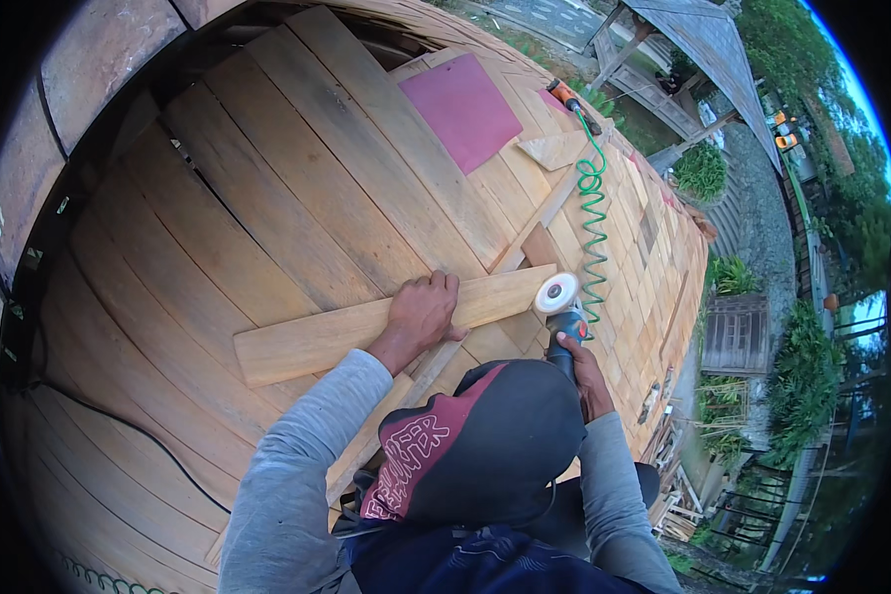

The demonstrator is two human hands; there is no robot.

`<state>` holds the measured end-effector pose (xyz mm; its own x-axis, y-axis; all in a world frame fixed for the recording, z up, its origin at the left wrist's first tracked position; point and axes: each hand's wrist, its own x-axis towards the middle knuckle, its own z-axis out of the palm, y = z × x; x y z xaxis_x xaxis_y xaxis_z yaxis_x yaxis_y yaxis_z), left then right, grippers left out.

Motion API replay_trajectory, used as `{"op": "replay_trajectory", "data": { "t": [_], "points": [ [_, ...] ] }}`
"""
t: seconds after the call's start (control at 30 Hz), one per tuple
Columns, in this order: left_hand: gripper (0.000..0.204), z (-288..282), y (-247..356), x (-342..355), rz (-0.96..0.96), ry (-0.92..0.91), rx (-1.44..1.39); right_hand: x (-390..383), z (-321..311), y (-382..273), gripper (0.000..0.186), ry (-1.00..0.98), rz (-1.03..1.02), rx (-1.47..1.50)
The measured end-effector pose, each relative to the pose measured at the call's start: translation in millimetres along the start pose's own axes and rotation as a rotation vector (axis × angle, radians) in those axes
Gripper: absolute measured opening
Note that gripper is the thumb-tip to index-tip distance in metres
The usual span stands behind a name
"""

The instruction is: The person installs wood shingles on a curved roof by positioning individual shingles and securing them with a nail gun, and later uses an angle grinder to trim edges.

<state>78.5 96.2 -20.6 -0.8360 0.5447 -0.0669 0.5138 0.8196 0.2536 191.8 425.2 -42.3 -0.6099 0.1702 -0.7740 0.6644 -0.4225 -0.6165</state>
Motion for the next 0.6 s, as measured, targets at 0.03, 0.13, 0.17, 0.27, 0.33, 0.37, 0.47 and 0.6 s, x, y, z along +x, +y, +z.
{"op": "replay_trajectory", "data": {
  "t": [0.03, 0.13, 0.17, 0.27, 0.33, 0.37, 0.47, 0.6],
  "points": [
    [0.076, 1.3, -2.2, -1.3, -0.003, 0.003, 0.002, 1.1, 2.5, 0.5, 0.047, -0.009, -0.002, -0.002],
    [0.076, 1.3, -6.2, -3.9, -0.011, -0.006, 0.001, 4.6, 6.1, 1.5, 0.047, -0.030, -0.004, -0.007],
    [0.077, 0.0, -6.6, -4.2, -0.015, -0.012, -0.002, 6.5, 3.9, 1.0, 0.047, -0.035, -0.001, -0.007],
    [0.078, -5.0, -3.0, -2.7, -0.026, -0.046, -0.015, 9.6, 0.4, -4.5, 0.046, -0.026, 0.017, -0.017],
    [0.078, -7.6, -4.4, -3.7, -0.024, -0.036, -0.024, 7.7, 3.6, -6.3, 0.046, -0.030, 0.027, -0.015],
    [0.078, -6.5, -4.4, -5.1, -0.021, -0.031, -0.039, 5.2, 7.2, -8.3, 0.047, -0.035, 0.029, -0.009],
    [0.077, -4.3, -7.3, -6.2, -0.010, -0.024, -0.070, 7.5, 2.6, -7.9, 0.046, -0.084, 0.069, 0.033],
    [0.074, 3.2, -8.9, -9.5, 0.014, 0.007, -0.078, -4.1, 16.9, -8.0, 0.045, -0.022, 0.083, 0.036]
  ]
}}
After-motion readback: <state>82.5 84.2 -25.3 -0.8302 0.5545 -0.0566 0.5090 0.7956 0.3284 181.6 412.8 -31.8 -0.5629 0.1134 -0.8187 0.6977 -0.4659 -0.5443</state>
